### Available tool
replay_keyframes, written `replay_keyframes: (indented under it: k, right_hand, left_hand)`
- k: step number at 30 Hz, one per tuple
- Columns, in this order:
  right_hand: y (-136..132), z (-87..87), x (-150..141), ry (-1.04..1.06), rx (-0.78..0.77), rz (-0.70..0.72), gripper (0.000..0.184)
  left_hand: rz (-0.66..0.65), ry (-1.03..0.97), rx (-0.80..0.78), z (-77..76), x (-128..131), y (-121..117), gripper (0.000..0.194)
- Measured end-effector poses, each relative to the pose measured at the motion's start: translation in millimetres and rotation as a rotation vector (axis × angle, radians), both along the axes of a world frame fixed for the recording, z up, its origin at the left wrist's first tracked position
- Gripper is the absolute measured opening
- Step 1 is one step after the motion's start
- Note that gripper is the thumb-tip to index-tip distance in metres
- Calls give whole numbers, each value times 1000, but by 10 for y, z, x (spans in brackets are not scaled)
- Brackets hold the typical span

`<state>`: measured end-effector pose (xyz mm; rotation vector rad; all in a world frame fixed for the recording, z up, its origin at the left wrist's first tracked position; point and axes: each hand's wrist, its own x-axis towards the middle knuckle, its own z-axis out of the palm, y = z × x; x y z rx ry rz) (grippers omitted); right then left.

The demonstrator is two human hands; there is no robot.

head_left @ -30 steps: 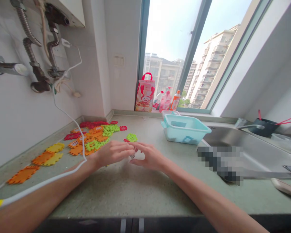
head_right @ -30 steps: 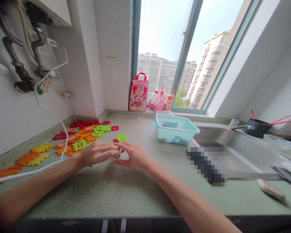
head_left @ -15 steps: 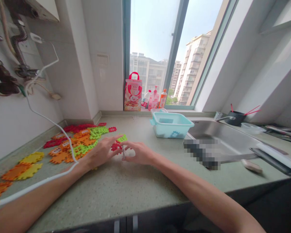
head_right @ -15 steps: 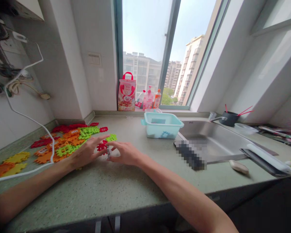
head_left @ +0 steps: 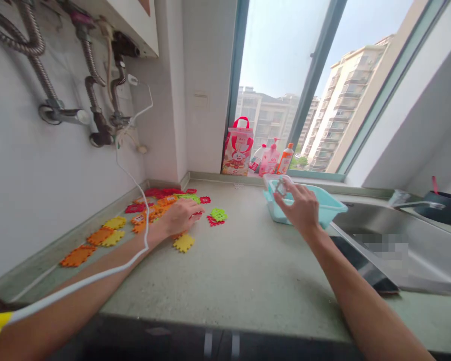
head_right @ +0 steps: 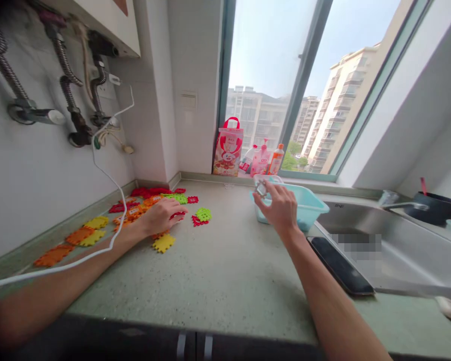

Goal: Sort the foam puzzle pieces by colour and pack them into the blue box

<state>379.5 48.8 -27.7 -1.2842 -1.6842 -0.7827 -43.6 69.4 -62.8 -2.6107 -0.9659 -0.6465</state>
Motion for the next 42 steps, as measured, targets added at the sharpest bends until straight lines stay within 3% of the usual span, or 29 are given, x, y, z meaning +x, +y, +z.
replay_keyframes:
  k: [5,9,12,16,19,22,25,27,30,33,37,42]
  right_hand:
    - [81,28,427,14,-135,-306,52]
    - [72,-25,494,7,-289,-385,53]
    - [76,-39,399,-54,-192,-286,48]
    - [35,-130,-43,-134,-89,60,38]
    - [-30,-352,-546,-226,-291,420,49]
    - [-56,-615,-960,-274,-567,592,67]
    - [-18,-765,-1129,-290,-796,594,66]
    - [12,-788,-1125,-285,-855,562,59]
    - [31,-771,-1061,-260,-796,577,49]
    - [42,-764,-1008,-214,-703,599,32]
    - [88,-789,-956,-123,-691,590,13]
    - [116,-765,-835,-104,-729,617,12]
  left_hand:
    - [140,-14,-33,-31,-208,135,16]
    - [182,-43,-17,-38,-303,198,12]
    - [186,-52,23,-10,-283,170,7]
    - [141,-53,32,17,-164,79,7]
    - [73,-25,-36,1,-59,39,9]
    - [-10,12,-119,-22,21,16,9]
    - [-110,38,-210,-28,74,-35,11]
    - [-184,9,-281,-28,106,-90,12]
    - [-244,-124,-385,-30,170,-170,20]
    - [-233,-229,-372,-26,253,-192,30]
    - [-234,-100,-294,-21,344,-126,43]
    - [-185,44,-274,-67,305,-14,52]
